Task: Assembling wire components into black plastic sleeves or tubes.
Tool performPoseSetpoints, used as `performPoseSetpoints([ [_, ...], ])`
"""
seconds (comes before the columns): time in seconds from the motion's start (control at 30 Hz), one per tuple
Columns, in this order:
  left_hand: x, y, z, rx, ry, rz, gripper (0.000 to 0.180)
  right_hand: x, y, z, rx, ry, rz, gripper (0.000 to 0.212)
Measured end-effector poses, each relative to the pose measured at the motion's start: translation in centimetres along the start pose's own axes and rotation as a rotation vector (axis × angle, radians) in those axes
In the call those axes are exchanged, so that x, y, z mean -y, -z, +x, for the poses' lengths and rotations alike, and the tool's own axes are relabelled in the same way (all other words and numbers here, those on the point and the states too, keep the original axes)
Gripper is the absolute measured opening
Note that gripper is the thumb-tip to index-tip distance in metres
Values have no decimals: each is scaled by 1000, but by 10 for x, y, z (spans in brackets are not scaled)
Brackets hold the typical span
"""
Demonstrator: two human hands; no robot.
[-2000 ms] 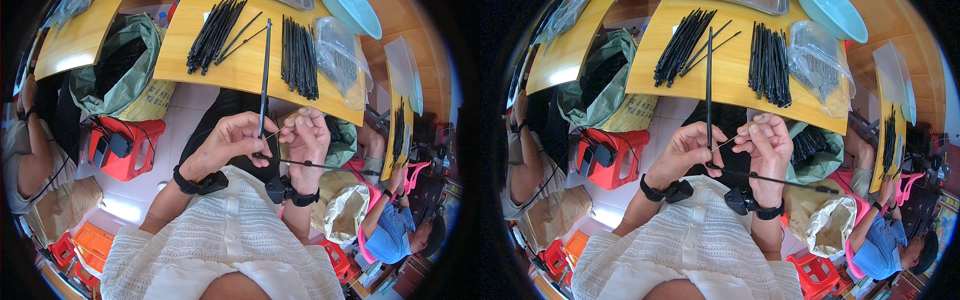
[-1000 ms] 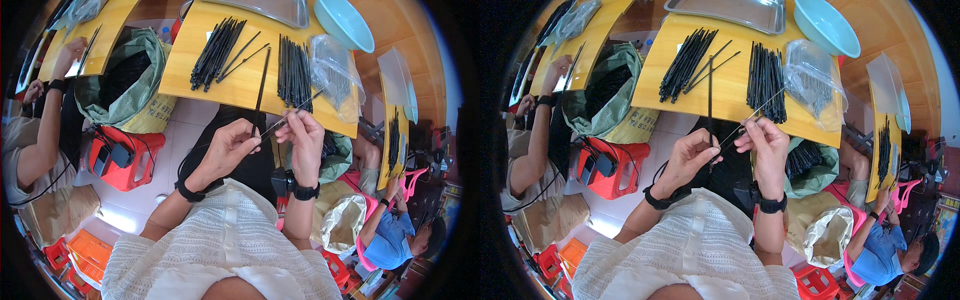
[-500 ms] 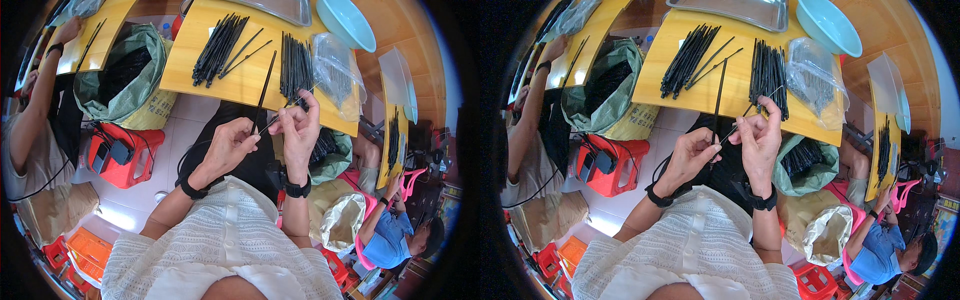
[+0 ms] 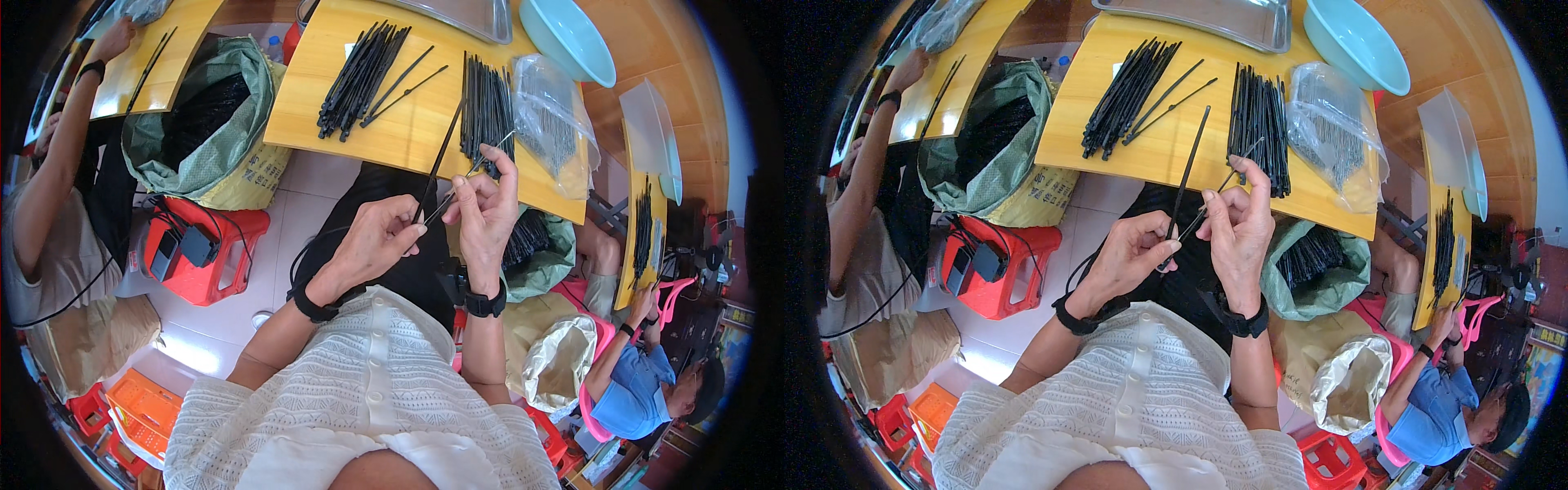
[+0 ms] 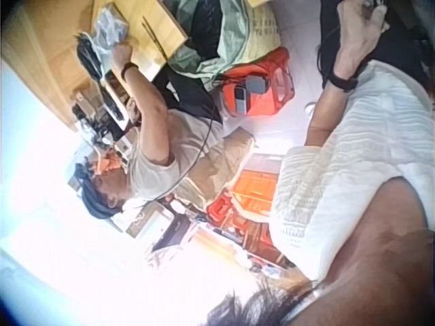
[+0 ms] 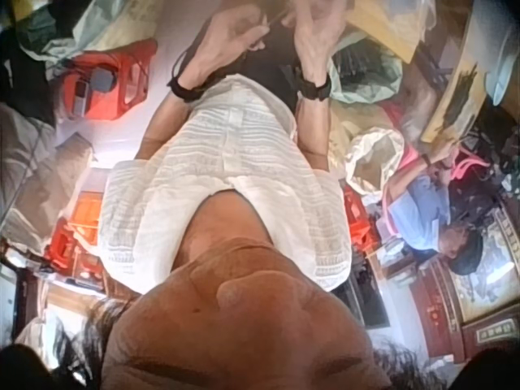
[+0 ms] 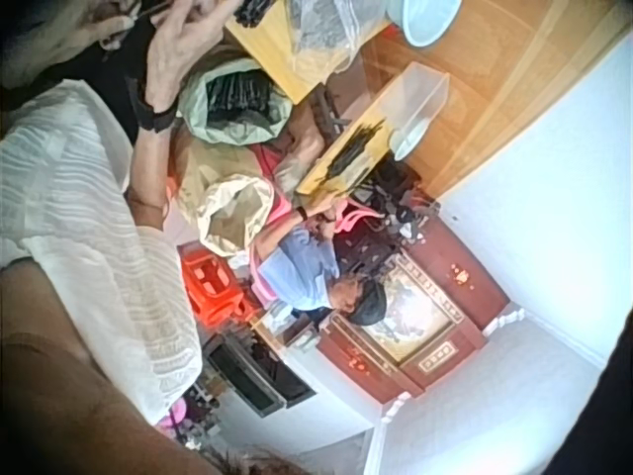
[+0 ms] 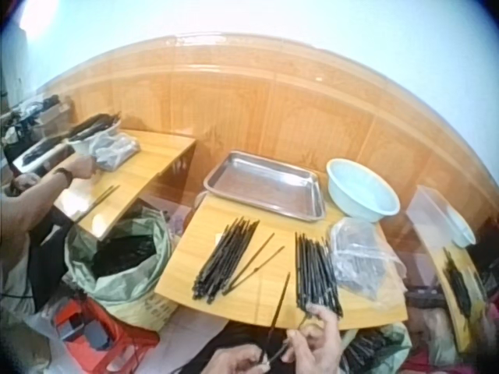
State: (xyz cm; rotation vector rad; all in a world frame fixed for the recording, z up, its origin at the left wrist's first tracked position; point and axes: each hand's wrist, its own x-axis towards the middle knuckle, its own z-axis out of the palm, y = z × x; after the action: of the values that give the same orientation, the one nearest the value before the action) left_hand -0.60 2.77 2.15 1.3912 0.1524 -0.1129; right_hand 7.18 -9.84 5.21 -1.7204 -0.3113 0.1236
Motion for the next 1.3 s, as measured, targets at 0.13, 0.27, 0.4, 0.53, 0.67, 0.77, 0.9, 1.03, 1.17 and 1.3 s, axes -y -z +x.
performPoseSetpoints([
  [0.13, 0, 2, 1, 32, 11, 26, 12, 1, -2, 0, -2, -12, 10, 39],
  [0.27, 8, -3, 7, 7, -23, -172, 6, -1, -2, 0, -1, 25, 17, 39],
  [0.4, 6, -3, 14, -12, -30, -213, 3, 1, -6, -2, 38, 2, 68, 41],
  [0.53, 2, 0, 18, -3, -29, -218, 3, -4, -6, -2, 56, 4, 74, 42],
  [0.67, 4, 4, 19, 21, 3, -302, 4, -1, -7, -3, 89, -14, 60, 42],
  [0.77, 4, 5, 21, 23, -2, -312, 5, -2, -5, -3, 90, -20, 58, 43],
  [0.9, 7, 11, 21, 54, 36, -275, 6, -2, -8, -4, 90, -40, 62, 43],
  [1.03, 9, 10, 21, 44, -13, -302, 5, 0, -9, -4, 87, -30, 33, 42],
  [1.17, 14, 1, 19, -22, -50, -232, 4, -3, -11, -1, 72, 14, -41, 42],
  [1.3, 7, -10, 16, -224, -59, -7, 5, -1, -17, 4, 32, 74, -144, 48],
])
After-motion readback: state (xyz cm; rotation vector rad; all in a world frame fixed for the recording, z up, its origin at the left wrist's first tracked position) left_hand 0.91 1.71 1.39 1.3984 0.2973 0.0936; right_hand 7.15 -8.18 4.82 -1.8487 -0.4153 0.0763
